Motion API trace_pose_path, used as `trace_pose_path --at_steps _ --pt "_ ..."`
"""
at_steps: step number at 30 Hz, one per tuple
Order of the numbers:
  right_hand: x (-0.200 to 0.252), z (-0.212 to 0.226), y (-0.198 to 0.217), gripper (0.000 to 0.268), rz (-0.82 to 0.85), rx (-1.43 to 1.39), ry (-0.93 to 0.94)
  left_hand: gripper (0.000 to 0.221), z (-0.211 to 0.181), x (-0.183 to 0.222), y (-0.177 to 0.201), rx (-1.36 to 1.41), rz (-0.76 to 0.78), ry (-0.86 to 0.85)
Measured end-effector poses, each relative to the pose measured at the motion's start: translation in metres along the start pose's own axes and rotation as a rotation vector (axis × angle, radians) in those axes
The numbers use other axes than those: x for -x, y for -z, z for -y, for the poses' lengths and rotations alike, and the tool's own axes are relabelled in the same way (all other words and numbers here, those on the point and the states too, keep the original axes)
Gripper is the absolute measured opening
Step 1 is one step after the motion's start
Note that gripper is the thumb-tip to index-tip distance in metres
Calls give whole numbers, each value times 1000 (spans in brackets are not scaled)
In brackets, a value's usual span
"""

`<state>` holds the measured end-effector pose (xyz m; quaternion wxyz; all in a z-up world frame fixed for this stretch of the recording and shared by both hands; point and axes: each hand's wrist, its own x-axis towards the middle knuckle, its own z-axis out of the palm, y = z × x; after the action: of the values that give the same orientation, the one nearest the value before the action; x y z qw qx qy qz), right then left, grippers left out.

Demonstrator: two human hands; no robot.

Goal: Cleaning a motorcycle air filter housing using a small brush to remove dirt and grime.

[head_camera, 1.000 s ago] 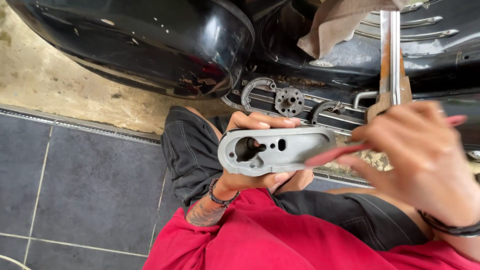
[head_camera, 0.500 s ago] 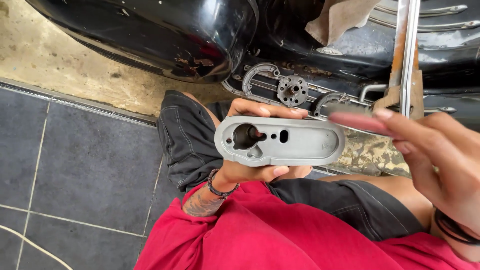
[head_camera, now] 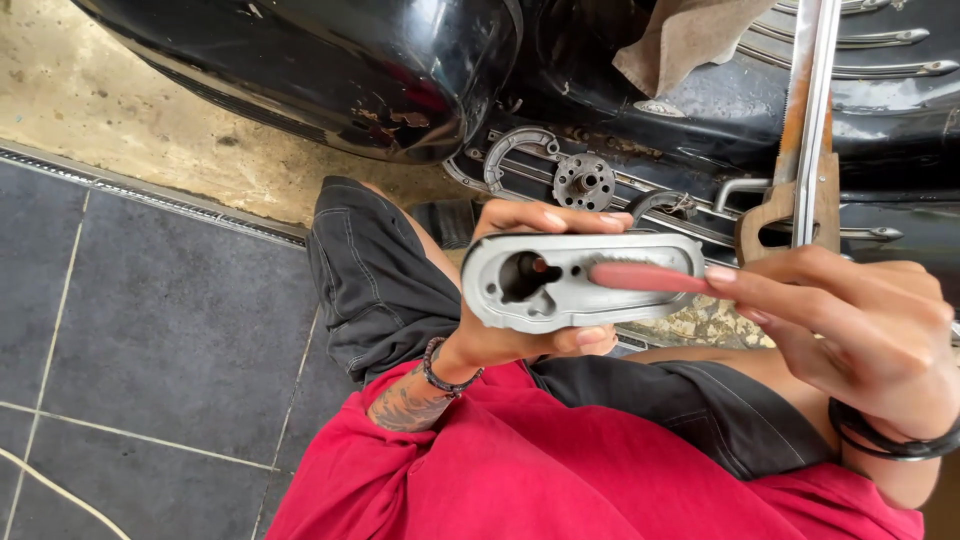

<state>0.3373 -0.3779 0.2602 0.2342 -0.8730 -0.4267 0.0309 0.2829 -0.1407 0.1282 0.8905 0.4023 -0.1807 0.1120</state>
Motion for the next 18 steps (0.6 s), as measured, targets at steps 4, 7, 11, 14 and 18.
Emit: trace_pose_path --at_steps 4,7,11,14,18 --pt "-15 16 -10 34 26 -31 -32 71 5 3 -6 -80 76 76" --pt "-11 4 4 35 67 -18 27 70 0 -1 -2 -73 51 8" --pt "33 -33 18 49 140 -111 -208 63 -8 -8 11 -54 18 -56" --pt "24 -32 11 52 158 -82 -197 66 -6 -9 7 -58 2 -25" --pt "-7 -15 5 48 144 -8 10 70 10 -8 0 -86 70 26"
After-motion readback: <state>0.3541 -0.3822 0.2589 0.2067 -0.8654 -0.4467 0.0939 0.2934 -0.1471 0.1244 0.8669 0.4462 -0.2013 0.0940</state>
